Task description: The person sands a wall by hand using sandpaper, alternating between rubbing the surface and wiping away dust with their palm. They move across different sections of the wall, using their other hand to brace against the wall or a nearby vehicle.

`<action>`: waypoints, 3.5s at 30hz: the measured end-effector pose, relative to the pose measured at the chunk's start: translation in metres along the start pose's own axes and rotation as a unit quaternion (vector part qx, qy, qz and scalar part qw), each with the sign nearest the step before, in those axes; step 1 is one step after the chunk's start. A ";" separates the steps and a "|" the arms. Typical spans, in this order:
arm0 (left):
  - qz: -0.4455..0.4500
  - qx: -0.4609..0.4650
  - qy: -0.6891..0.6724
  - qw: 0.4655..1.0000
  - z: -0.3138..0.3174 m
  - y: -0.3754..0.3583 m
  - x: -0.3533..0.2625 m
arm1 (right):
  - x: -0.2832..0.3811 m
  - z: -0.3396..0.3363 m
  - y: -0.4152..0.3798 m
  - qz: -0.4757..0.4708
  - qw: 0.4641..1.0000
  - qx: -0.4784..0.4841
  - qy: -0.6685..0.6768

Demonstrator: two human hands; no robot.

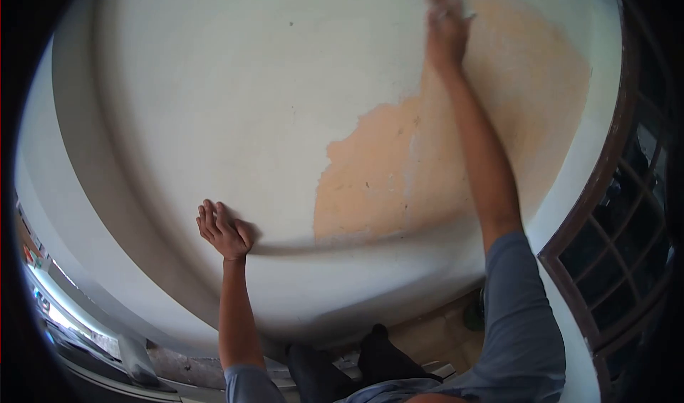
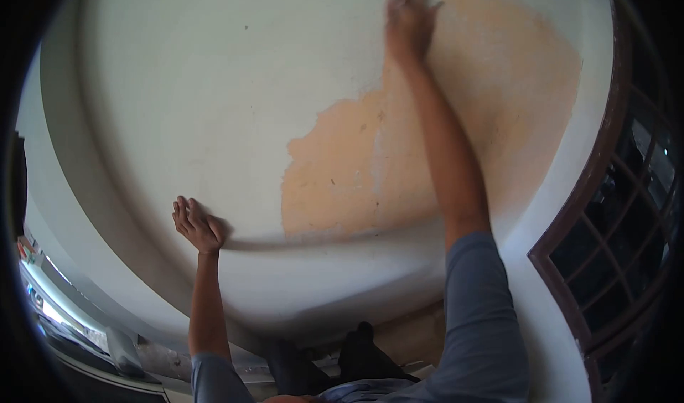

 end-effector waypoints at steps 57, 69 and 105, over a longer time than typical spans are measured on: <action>0.027 0.003 -0.014 1.000 -0.001 -0.008 0.011 | 0.234 0.011 -0.328 -0.371 0.896 0.226 0.092; 0.029 0.008 -0.029 0.999 -0.001 -0.007 0.009 | 0.235 0.032 -0.181 -0.209 0.962 0.104 -0.144; 0.028 -0.007 -0.044 0.999 -0.002 -0.006 0.010 | 0.300 0.064 -0.260 -0.282 0.952 0.115 -0.031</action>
Point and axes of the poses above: each hand's wrist, its own y-axis towards the middle knuckle, its own z-axis out of the palm, x = y × z, the point moved 1 cm from there along y, towards the middle knuckle, and after that the axes turned 6 degrees about -y, right-handed, at the moved point
